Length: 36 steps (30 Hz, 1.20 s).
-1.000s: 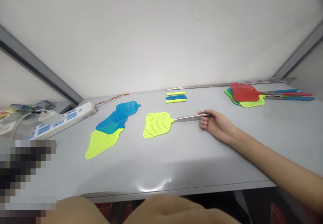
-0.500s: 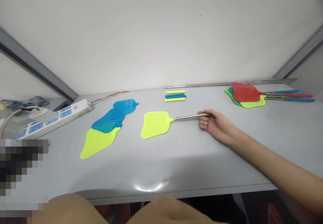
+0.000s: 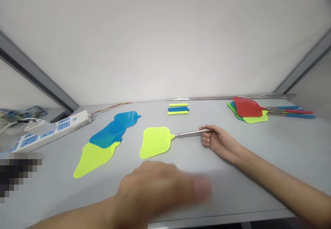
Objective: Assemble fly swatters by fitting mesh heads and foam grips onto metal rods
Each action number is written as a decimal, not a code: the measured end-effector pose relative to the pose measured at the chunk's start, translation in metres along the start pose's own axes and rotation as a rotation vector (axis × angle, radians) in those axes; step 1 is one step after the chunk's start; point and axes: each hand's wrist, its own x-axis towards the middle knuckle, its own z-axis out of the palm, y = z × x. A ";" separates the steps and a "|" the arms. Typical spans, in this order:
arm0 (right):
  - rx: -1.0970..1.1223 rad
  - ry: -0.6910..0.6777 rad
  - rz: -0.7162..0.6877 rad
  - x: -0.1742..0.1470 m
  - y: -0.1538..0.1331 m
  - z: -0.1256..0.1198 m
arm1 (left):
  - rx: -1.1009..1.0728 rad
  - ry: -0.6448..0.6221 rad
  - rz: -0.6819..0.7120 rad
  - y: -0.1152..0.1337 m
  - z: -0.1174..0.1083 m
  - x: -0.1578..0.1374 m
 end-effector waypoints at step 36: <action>-0.338 -0.324 0.425 0.065 -0.036 0.028 | 0.396 -0.249 -0.149 -0.087 0.043 0.045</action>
